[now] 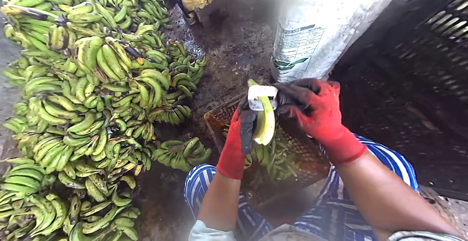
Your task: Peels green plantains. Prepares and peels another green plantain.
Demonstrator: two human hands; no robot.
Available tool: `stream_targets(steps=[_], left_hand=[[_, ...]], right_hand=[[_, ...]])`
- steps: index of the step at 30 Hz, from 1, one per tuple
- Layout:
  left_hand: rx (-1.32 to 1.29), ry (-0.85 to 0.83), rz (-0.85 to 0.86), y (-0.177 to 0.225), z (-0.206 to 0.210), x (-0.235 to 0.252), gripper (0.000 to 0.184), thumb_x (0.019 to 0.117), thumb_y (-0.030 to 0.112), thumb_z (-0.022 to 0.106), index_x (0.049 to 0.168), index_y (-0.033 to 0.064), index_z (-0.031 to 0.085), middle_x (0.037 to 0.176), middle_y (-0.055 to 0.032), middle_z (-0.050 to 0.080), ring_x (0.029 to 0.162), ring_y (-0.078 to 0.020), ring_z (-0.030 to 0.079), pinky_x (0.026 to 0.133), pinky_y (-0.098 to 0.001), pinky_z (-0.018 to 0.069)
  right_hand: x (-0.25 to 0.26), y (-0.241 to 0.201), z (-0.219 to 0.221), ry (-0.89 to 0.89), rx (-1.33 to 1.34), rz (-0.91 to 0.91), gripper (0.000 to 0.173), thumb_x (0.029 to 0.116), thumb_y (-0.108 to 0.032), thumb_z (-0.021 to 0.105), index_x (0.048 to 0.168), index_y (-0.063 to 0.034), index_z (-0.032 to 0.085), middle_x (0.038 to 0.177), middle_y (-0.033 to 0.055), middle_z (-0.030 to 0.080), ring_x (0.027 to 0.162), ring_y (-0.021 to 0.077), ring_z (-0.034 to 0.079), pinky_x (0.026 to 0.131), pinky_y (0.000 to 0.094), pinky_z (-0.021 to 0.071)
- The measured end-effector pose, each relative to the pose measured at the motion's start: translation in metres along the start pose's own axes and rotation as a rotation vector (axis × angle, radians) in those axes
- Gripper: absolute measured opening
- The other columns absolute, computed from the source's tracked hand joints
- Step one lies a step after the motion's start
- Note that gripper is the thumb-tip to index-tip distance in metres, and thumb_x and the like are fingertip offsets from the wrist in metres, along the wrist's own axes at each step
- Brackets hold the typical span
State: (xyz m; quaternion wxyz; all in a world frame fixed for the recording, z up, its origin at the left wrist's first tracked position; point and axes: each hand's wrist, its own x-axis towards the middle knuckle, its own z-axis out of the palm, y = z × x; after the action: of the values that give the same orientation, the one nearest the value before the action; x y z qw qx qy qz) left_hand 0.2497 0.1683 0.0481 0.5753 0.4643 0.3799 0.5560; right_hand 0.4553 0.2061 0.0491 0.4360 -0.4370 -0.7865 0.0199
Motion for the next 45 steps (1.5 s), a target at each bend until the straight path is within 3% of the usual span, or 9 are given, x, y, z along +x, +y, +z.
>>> stream_targets(steps=[3,6,12,22,26,31,37,42,45], left_hand=[[0.106,-0.226,-0.237,0.012,-0.015,0.008,0.043,0.0982,0.02,0.051,0.14,0.0091,0.054,0.108,0.0003,0.069,0.092,-0.004,0.066,0.083,-0.025,0.0564],[0.056,-0.084,-0.112,0.0,-0.024,0.008,0.037,0.1045,0.025,0.046,0.138,0.0142,0.056,0.109,0.0015,0.069,0.092,-0.0041,0.066,0.082,-0.0254,0.0574],[-0.867,0.076,-0.061,0.016,0.011,0.014,0.045,0.1062,0.054,0.032,0.107,0.0204,0.063,0.092,0.0037,0.066,0.083,-0.0075,0.068,0.071,-0.0241,0.0582],[0.293,0.099,0.065,0.016,0.01,-0.015,0.041,0.1055,0.017,0.041,0.142,0.0015,0.05,0.119,-0.0006,0.065,0.103,0.003,0.061,0.093,-0.0202,0.0517],[-0.213,0.152,-0.07,0.003,-0.005,0.004,0.048,0.1082,0.049,0.032,0.128,0.0161,0.06,0.094,-0.0053,0.07,0.071,-0.0115,0.068,0.061,-0.0278,0.0594],[-0.667,-0.016,-0.069,0.012,-0.014,0.004,0.043,0.1049,0.051,0.041,0.118,0.0167,0.063,0.09,0.0032,0.065,0.068,-0.0035,0.064,0.059,-0.0192,0.0556],[-0.432,0.058,-0.043,0.007,0.006,-0.004,0.031,0.1022,0.036,0.043,0.111,0.0166,0.067,0.086,-0.001,0.07,0.071,-0.0093,0.068,0.062,-0.028,0.0593],[-0.632,-0.028,-0.106,0.007,-0.021,0.009,0.044,0.1046,0.053,0.039,0.117,0.0191,0.064,0.084,0.0036,0.066,0.066,-0.0047,0.064,0.058,-0.0218,0.0566],[-0.446,0.114,-0.047,0.0,-0.009,0.0,0.033,0.105,0.043,0.046,0.121,0.0207,0.064,0.09,0.0038,0.069,0.074,-0.0057,0.068,0.065,-0.0252,0.0595]], right_hand=[[0.007,0.016,-0.004,-0.084,-0.055,0.104,0.049,0.1001,-0.049,0.053,0.134,-0.0167,0.068,0.124,0.0193,0.066,0.112,0.0393,0.063,0.094,0.0648,0.0407],[-0.005,-0.001,0.004,-0.039,-0.069,0.171,0.045,0.0985,-0.039,0.056,0.135,-0.0149,0.067,0.127,0.0223,0.065,0.113,0.0443,0.062,0.093,0.0683,0.041],[-0.032,-0.033,0.017,0.136,-0.03,-0.089,0.038,0.0983,-0.051,0.061,0.126,-0.0256,0.07,0.116,0.0113,0.068,0.108,0.0292,0.061,0.097,0.0514,0.0373],[-0.001,-0.005,0.002,-0.124,0.067,0.185,0.041,0.0979,-0.035,0.059,0.13,-0.0111,0.07,0.123,0.0219,0.066,0.11,0.0431,0.063,0.09,0.068,0.0426],[-0.003,-0.006,0.005,-0.122,-0.031,0.205,0.048,0.1017,-0.044,0.05,0.132,-0.011,0.067,0.123,0.0236,0.065,0.108,0.0448,0.063,0.088,0.0686,0.0436],[-0.025,-0.033,0.015,0.055,0.039,-0.245,0.037,0.0982,-0.052,0.061,0.126,-0.0287,0.07,0.117,0.0085,0.068,0.11,0.0261,0.06,0.1,0.0481,0.0356],[0.007,-0.01,0.012,-0.152,0.303,0.49,0.043,0.0998,-0.039,0.06,0.135,-0.0151,0.067,0.13,0.0143,0.065,0.117,0.0299,0.063,0.098,0.0558,0.0492],[-0.019,-0.014,-0.005,-0.232,0.294,-0.079,0.045,0.0934,-0.052,0.064,0.121,-0.018,0.075,0.118,0.0097,0.07,0.11,0.0251,0.063,0.098,0.052,0.0438],[-0.019,-0.024,0.002,-0.192,0.227,-0.051,0.041,0.0928,-0.047,0.064,0.12,-0.0185,0.076,0.113,0.0112,0.071,0.103,0.0285,0.066,0.089,0.0553,0.0458]])
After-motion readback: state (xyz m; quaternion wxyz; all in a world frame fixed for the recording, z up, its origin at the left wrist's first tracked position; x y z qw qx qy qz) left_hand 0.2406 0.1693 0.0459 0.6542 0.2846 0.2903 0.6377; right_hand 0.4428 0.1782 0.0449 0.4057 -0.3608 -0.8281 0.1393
